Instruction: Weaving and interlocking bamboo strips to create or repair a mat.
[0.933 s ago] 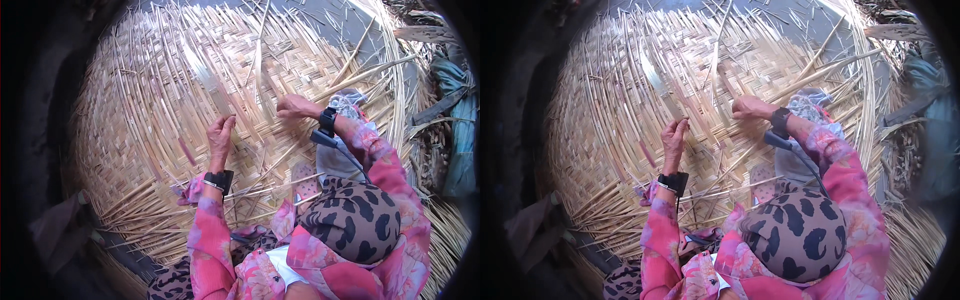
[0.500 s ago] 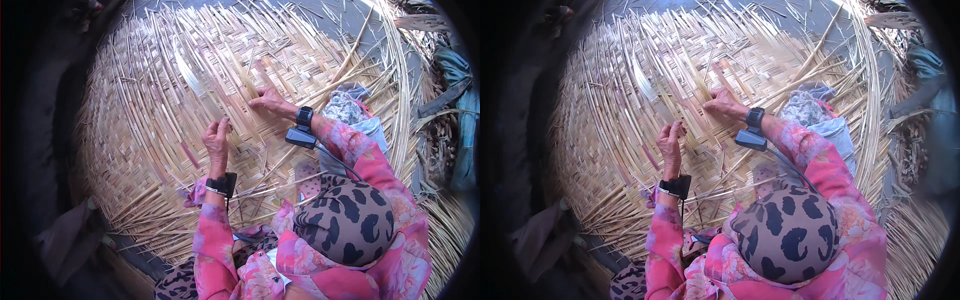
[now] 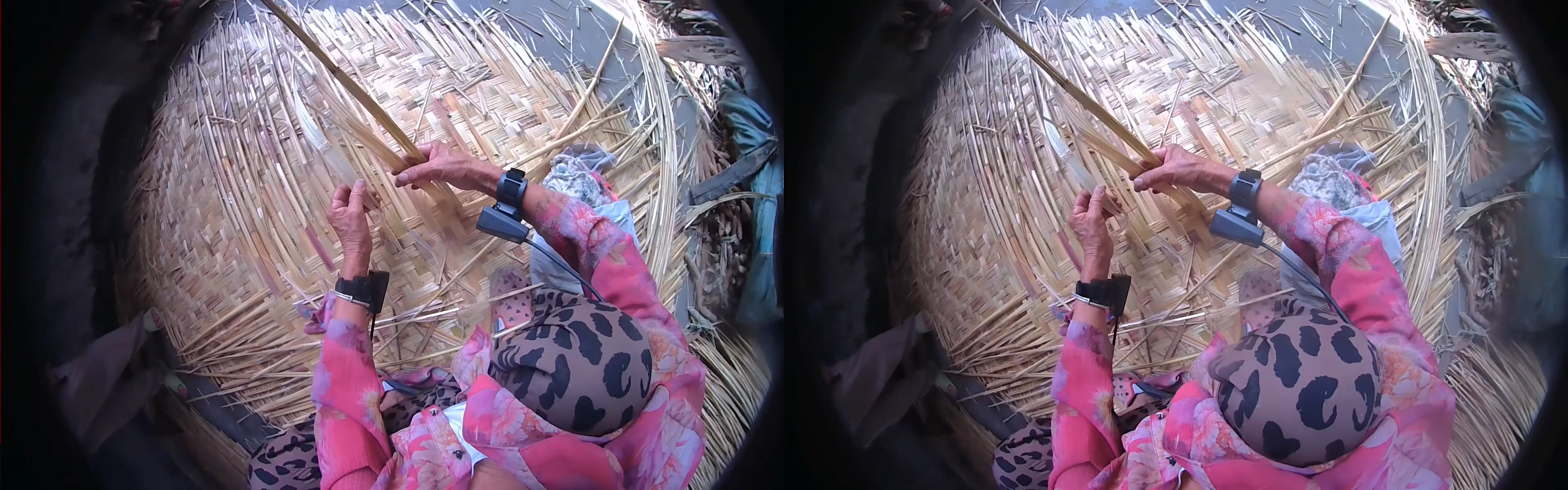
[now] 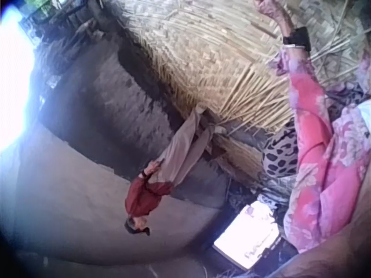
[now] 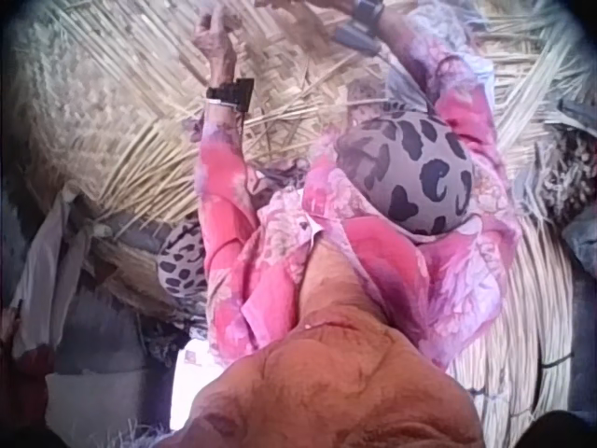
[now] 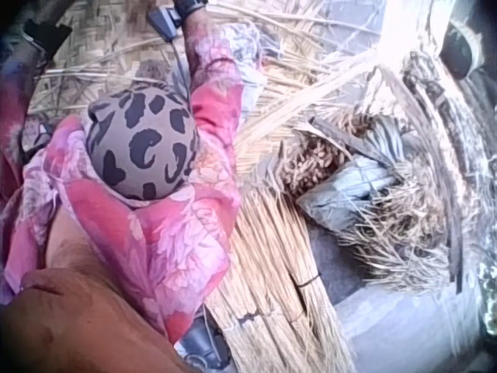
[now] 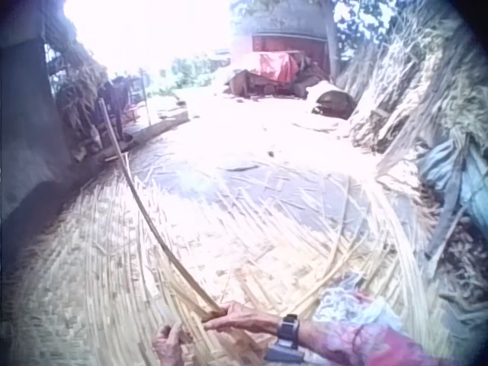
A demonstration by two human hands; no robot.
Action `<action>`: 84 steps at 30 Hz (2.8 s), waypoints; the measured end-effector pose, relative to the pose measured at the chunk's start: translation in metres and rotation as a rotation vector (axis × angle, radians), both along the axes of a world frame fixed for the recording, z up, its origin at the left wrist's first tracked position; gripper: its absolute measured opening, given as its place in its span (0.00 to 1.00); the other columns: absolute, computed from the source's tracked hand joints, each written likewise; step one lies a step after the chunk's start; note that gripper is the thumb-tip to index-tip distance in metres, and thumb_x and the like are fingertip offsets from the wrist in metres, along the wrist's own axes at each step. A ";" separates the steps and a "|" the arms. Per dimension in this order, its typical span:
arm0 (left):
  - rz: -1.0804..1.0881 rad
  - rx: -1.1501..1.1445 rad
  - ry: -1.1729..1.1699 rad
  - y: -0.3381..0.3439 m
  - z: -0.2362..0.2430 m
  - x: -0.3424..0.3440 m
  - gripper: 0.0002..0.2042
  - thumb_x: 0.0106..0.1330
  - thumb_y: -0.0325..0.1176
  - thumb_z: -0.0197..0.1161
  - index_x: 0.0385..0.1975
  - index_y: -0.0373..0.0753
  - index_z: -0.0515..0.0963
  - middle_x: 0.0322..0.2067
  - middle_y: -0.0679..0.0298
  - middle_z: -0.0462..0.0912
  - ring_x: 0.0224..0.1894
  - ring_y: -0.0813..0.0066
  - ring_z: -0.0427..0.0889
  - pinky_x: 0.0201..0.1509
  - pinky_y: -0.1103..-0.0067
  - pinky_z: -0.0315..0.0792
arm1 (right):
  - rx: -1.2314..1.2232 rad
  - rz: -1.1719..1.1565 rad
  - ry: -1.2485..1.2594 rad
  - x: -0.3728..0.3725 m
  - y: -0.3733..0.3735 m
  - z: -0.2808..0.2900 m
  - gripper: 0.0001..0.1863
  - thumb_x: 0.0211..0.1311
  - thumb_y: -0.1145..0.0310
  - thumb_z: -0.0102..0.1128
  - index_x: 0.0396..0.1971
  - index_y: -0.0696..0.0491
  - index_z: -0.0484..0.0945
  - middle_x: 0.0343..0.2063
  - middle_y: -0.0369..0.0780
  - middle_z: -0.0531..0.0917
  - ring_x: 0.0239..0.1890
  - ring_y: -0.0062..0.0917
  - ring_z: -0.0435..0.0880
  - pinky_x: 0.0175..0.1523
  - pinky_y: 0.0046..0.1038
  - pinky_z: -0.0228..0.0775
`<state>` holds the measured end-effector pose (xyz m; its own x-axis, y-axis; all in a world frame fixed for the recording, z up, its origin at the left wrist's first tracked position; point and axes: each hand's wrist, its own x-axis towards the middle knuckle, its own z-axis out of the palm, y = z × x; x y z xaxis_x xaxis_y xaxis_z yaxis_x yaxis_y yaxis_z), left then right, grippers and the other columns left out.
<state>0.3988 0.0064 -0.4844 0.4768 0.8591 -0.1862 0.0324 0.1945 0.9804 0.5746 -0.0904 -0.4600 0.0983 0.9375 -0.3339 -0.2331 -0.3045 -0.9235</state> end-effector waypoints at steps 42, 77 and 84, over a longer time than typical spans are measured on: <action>-0.418 -0.459 0.001 0.031 -0.007 0.017 0.21 0.69 0.46 0.45 0.45 0.31 0.72 0.39 0.54 0.79 0.44 0.64 0.79 0.52 0.71 0.73 | 0.305 0.489 -1.464 0.067 -0.044 -0.014 0.14 0.43 0.70 0.60 0.33 0.53 0.70 0.27 0.39 0.69 0.35 0.33 0.74 0.36 0.35 0.64; -0.940 1.326 0.921 -0.055 -0.015 -0.025 0.34 0.47 0.42 0.68 0.58 0.49 0.65 0.32 0.54 0.69 0.36 0.58 0.73 0.37 0.69 0.70 | 0.143 0.410 -1.404 0.059 -0.087 -0.066 0.10 0.50 0.64 0.56 0.21 0.54 0.70 0.22 0.41 0.74 0.27 0.36 0.78 0.33 0.36 0.68; -0.818 1.064 0.770 0.005 0.011 -0.085 0.25 0.54 0.38 0.64 0.52 0.39 0.68 0.35 0.53 0.76 0.37 0.57 0.76 0.39 0.68 0.70 | 0.102 0.158 -1.075 0.048 -0.088 0.003 0.11 0.53 0.64 0.56 0.27 0.57 0.75 0.24 0.46 0.77 0.31 0.42 0.78 0.37 0.39 0.68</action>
<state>0.3134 0.0118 -0.4730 0.9458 0.3113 -0.0923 0.3236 -0.8804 0.3467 0.6230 -0.1784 -0.4566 0.1682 0.9836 -0.0656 0.7458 -0.1705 -0.6440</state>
